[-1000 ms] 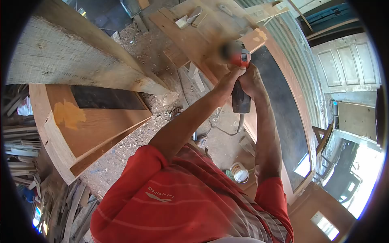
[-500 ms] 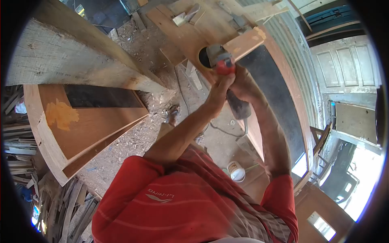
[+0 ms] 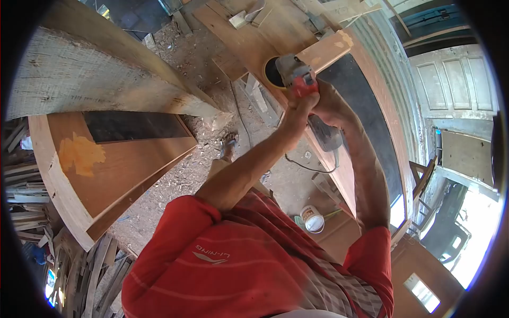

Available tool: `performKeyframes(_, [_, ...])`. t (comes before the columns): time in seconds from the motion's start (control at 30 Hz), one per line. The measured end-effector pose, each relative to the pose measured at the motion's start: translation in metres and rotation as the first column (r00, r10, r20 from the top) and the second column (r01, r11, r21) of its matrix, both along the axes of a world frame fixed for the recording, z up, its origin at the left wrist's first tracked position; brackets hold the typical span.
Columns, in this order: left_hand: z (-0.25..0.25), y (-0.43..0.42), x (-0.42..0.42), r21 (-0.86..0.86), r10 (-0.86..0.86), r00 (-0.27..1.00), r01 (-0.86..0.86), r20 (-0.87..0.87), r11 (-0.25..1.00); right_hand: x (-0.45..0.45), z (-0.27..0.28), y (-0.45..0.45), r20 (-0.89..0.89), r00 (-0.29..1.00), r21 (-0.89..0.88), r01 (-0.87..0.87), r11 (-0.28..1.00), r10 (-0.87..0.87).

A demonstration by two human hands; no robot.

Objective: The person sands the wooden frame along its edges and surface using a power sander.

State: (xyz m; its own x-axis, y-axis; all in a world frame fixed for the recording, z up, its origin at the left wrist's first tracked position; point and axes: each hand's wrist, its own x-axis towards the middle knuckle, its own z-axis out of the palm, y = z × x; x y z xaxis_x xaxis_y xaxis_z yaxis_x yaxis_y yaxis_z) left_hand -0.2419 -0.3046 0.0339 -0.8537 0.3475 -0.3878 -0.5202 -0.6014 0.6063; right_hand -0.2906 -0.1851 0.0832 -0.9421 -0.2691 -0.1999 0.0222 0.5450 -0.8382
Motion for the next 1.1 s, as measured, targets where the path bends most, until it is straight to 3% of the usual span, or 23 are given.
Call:
performKeyframes(0.2, [-0.001,0.022,0.000,0.040,0.047,0.998,-0.049,0.042,0.998,0.005,0.014,0.017,0.061,0.996,0.239,0.047,0.970,-0.063])
performKeyframes(0.3, [-0.003,0.029,0.022,0.041,0.014,0.999,-0.015,0.041,0.999,0.024,0.022,0.017,0.063,0.998,0.203,-0.011,0.979,-0.001])
performKeyframes(0.37, [0.001,0.025,0.020,0.099,-0.016,0.997,0.008,0.080,0.995,0.021,0.019,0.019,0.080,0.994,0.223,0.058,0.973,-0.077])
performKeyframes(0.4, [-0.001,0.026,0.011,0.182,0.004,1.000,-0.002,-0.009,0.983,0.017,0.019,0.020,0.076,0.991,0.234,0.087,0.968,-0.107])
performKeyframes(0.5, [0.007,0.029,0.021,0.087,-0.040,0.999,0.039,0.016,0.996,0.024,0.009,0.031,-0.010,1.000,0.198,0.023,0.980,-0.022])
performKeyframes(0.6, [0.003,0.031,0.035,0.079,-0.094,0.995,0.091,0.036,0.993,0.041,0.019,0.034,0.062,0.998,0.107,-0.022,0.994,0.015])
performKeyframes(0.7, [-0.014,0.044,0.033,0.127,-0.113,0.994,0.112,0.004,0.986,0.038,0.020,0.040,0.111,0.984,0.228,0.109,0.967,-0.137])
performKeyframes(0.8, [-0.005,0.046,0.046,0.071,-0.215,0.974,0.211,0.065,0.975,0.055,0.023,0.049,0.118,0.989,0.059,0.082,0.995,-0.089])
performKeyframes(0.9, [-0.005,0.050,0.057,0.142,-0.148,0.988,0.143,0.031,0.980,0.063,0.024,0.052,0.137,0.988,0.166,0.052,0.985,-0.075])
performKeyframes(1.03, [-0.003,0.056,0.062,0.048,-0.181,0.983,0.182,-0.018,0.982,0.071,0.023,0.060,0.125,0.989,0.165,0.062,0.984,-0.083])
performKeyframes(1.1, [-0.011,0.061,0.074,0.096,-0.209,0.978,0.210,-0.019,0.973,0.082,0.026,0.062,0.099,0.993,0.152,0.046,0.987,-0.061])
